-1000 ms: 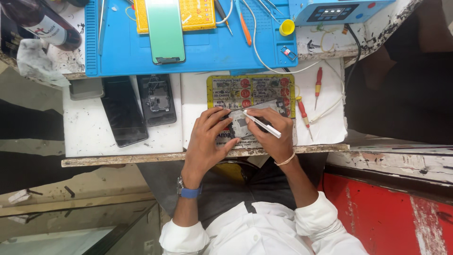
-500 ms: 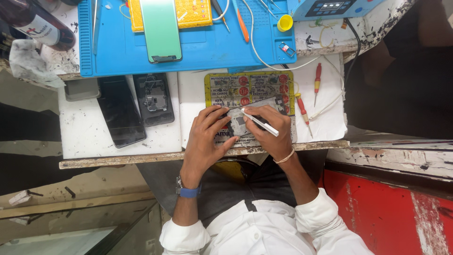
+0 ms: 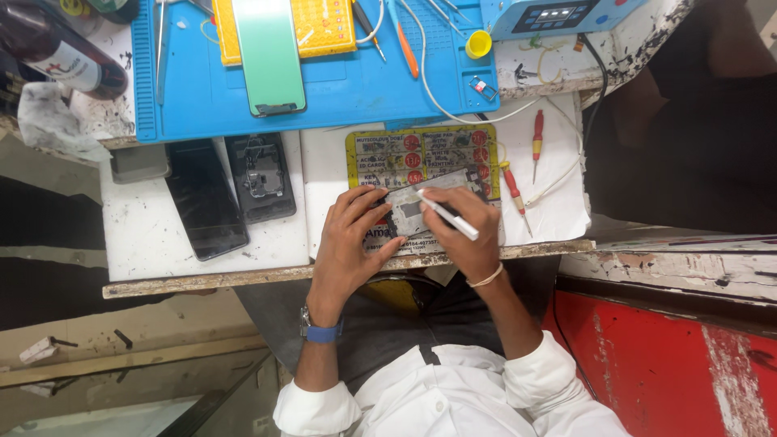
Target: The person cleans the internal chassis of a mobile phone using a fine tool by hand, scraping away residue from the edges and surfaces of the frame.
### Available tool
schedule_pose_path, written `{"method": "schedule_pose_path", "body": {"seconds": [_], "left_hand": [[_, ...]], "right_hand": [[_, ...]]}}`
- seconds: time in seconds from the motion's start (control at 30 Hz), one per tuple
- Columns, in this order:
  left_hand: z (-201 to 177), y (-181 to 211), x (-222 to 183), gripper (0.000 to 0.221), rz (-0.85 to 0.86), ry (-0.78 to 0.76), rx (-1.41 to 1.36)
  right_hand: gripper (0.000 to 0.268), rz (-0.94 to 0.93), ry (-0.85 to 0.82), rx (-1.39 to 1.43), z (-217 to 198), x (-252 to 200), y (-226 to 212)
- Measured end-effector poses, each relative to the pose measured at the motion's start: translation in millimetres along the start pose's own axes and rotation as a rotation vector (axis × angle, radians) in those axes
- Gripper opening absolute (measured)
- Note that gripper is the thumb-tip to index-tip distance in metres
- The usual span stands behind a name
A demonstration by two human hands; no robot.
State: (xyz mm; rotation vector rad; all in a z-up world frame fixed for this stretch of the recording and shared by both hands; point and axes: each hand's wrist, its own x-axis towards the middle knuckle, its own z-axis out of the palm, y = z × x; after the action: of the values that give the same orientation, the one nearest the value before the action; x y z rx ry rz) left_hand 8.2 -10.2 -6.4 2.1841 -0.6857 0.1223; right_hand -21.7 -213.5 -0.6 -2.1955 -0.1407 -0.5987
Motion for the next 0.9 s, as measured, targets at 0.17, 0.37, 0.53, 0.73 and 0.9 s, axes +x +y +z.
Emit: {"method": "schedule_pose_path", "body": {"seconds": [0.17,0.37,0.53,0.73,0.9], "left_hand": [[-2,2,0,0.048,0.004,0.003,-0.004],[1,-1,-2,0.047,0.003,0.008,-0.007],[-6,-4,-7,0.047,0.037,0.023,-0.051],[-3,-9,-12,0.048,0.054,0.036,-0.040],[3,-13,-16,0.049,0.055,0.046,-0.028]], "right_hand": [[0.015,0.092,-0.005,-0.029,-11,7,6],[0.017,0.258,0.098,-0.095,-23,3,12],[0.016,0.034,0.019,0.008,-3,-2,-1],[0.015,0.182,0.095,-0.066,-22,1,6],[0.015,0.159,0.131,-0.113,-17,-5,9]]}}
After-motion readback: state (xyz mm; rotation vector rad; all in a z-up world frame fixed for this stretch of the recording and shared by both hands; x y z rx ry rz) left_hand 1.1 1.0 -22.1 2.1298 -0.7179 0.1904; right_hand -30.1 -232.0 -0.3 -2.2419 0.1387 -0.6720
